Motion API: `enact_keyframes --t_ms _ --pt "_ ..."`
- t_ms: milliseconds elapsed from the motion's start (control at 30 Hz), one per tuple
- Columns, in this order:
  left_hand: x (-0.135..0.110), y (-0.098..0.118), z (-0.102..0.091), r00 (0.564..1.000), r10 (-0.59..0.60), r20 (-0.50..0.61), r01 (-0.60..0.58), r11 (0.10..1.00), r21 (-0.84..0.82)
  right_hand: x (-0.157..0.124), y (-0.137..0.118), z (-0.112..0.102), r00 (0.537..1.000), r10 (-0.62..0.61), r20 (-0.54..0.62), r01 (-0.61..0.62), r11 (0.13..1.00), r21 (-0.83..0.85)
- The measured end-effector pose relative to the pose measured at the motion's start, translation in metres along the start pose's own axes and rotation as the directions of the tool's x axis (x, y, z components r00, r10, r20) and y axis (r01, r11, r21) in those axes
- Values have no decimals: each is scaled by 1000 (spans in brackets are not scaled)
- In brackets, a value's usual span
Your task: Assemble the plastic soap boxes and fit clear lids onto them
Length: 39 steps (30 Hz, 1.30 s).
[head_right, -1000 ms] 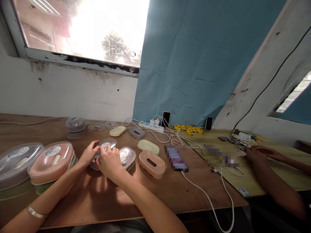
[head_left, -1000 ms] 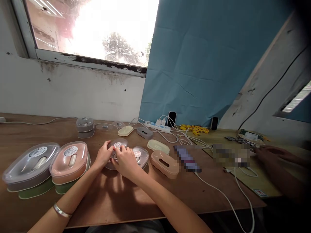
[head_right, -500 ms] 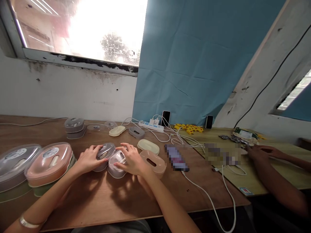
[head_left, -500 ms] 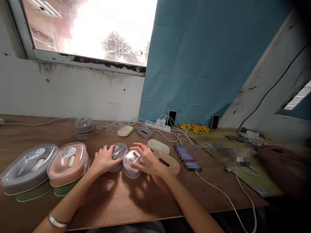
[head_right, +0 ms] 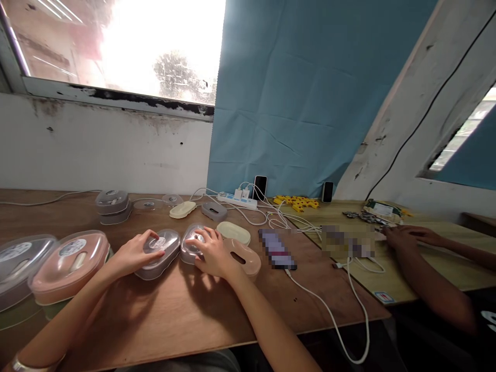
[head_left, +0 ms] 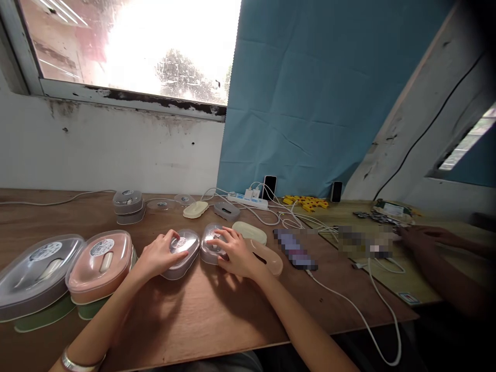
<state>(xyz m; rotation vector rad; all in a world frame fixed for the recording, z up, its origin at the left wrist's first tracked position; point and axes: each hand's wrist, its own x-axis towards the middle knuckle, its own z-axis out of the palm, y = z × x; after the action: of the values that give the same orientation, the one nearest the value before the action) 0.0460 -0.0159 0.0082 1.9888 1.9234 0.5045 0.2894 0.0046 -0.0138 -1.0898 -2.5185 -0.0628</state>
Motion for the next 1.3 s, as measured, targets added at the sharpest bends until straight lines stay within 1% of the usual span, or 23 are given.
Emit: enact_keyframes --t_ms 67,167,333,500,633,900,1133,1300 --pt "0 -1 0 1000 17 -1 -17 1000 1 0 3 4 1000 15 -21 -15 1000 -20" --pt "0 -2 2 1000 19 0 -19 1000 25 1 3 8 1000 21 -21 -21 1000 -10" --pt "-3 1 3 999 18 33 -20 999 41 2 -1 7 999 24 -24 -24 1000 4" --pt "-1 -5 -1 999 52 15 -54 992 115 3 -1 8 999 44 -29 -44 999 8" --pt "2 -12 -2 995 84 43 -88 993 80 3 0 9 999 42 -22 -42 999 -2" --pt "2 -14 -1 994 109 19 -110 992 55 3 1 8 999 35 -30 -36 999 -9" --pt "-3 -13 -5 992 95 88 -100 994 50 3 -1 7 998 53 -19 -53 999 -6" --pt "-6 -9 -7 990 86 110 -93 993 68 4 -2 5 998 59 -7 -59 998 -2"
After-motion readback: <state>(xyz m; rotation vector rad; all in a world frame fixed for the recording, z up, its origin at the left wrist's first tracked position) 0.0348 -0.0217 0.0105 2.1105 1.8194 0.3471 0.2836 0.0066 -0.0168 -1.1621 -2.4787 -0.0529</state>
